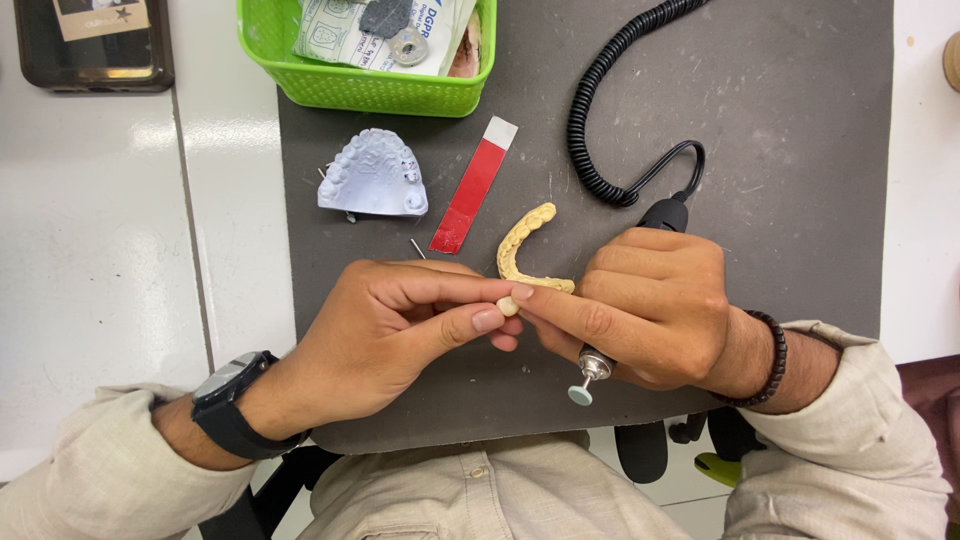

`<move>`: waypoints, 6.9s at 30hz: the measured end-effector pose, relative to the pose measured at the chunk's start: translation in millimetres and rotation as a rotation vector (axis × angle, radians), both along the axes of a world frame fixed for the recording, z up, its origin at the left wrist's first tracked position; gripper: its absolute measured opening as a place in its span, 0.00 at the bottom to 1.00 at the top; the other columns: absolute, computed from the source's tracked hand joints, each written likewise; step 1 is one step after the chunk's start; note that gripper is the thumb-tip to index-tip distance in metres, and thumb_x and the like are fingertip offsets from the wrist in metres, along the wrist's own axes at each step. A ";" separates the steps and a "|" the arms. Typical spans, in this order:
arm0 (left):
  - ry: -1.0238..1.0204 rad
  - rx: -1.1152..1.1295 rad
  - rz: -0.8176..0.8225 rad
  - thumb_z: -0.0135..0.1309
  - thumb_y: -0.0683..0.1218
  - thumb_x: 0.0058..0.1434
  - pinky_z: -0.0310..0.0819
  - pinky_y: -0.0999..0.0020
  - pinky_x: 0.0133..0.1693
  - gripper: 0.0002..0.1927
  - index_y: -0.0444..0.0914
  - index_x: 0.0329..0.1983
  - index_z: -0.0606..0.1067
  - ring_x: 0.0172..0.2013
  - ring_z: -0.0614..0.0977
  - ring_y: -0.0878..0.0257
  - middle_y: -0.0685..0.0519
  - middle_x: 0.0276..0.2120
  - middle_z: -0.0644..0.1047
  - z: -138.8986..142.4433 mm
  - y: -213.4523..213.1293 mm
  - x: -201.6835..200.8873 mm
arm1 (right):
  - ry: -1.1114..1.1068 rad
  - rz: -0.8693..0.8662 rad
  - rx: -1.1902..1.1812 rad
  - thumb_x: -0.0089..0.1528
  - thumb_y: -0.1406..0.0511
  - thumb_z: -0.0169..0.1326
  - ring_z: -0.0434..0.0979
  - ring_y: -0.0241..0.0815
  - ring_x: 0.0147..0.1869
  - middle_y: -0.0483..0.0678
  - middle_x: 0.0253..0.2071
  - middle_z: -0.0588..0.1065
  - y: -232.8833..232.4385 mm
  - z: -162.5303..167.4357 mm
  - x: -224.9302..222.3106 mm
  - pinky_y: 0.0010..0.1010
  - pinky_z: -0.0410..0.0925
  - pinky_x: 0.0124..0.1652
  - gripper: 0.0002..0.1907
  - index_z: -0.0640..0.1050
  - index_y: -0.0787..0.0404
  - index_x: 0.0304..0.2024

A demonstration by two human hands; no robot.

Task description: The person fits a denture tooth arch onto a plaster dental model, pressing the teeth together and checking the fit. They use a blue abrasive strip between the teeth, mark contact points with red articulating paper, grind a tooth with a rotary tool, and reseat the arch on the model to verify the bite.

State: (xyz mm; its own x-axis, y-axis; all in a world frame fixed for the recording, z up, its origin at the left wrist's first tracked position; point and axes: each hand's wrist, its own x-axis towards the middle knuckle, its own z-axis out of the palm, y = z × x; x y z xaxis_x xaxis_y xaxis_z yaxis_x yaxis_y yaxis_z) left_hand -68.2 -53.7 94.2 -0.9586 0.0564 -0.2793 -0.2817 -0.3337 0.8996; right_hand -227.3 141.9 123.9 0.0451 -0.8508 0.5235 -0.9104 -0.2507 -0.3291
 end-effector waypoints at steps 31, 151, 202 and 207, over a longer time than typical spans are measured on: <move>0.534 -0.760 0.046 0.63 0.42 0.62 0.84 0.70 0.40 0.12 0.36 0.49 0.81 0.39 0.87 0.59 0.49 0.42 0.84 -2.5 3.5 9.9 | 0.142 -0.248 0.158 0.53 0.37 0.66 0.62 0.37 0.17 0.39 0.14 0.59 -6.8 -13.4 9.1 0.31 0.56 0.20 0.36 0.65 0.54 0.15; 0.622 -0.857 0.045 0.65 0.42 0.60 0.84 0.67 0.48 0.12 0.35 0.47 0.80 0.48 0.87 0.56 0.49 0.42 0.83 -6.5 4.1 11.0 | 0.205 -0.282 0.168 0.52 0.35 0.68 0.62 0.37 0.17 0.39 0.13 0.59 -5.4 -10.1 11.0 0.30 0.56 0.20 0.39 0.63 0.54 0.13; 0.785 -1.028 -0.022 0.63 0.40 0.60 0.82 0.59 0.54 0.15 0.30 0.50 0.78 0.46 0.85 0.52 0.47 0.44 0.82 -7.9 1.7 12.6 | 0.307 -0.315 0.250 0.55 0.36 0.65 0.63 0.36 0.18 0.39 0.14 0.62 -3.8 -12.8 16.2 0.29 0.55 0.21 0.37 0.65 0.54 0.15; 0.770 -1.000 -0.025 0.63 0.39 0.61 0.82 0.59 0.55 0.15 0.30 0.50 0.78 0.45 0.85 0.53 0.47 0.42 0.81 -10.0 2.2 11.7 | 0.300 -0.310 0.258 0.55 0.36 0.66 0.63 0.36 0.18 0.39 0.14 0.62 -4.8 -15.0 16.5 0.29 0.56 0.21 0.37 0.65 0.54 0.14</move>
State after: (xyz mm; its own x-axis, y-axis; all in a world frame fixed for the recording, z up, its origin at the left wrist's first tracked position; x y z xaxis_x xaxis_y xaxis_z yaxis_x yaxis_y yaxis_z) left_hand -56.6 -51.5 84.2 -0.8930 0.1641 0.4191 0.4303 0.5840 0.6883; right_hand -210.8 137.0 109.0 -0.1140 -0.9479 0.2974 -0.9932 0.1016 -0.0570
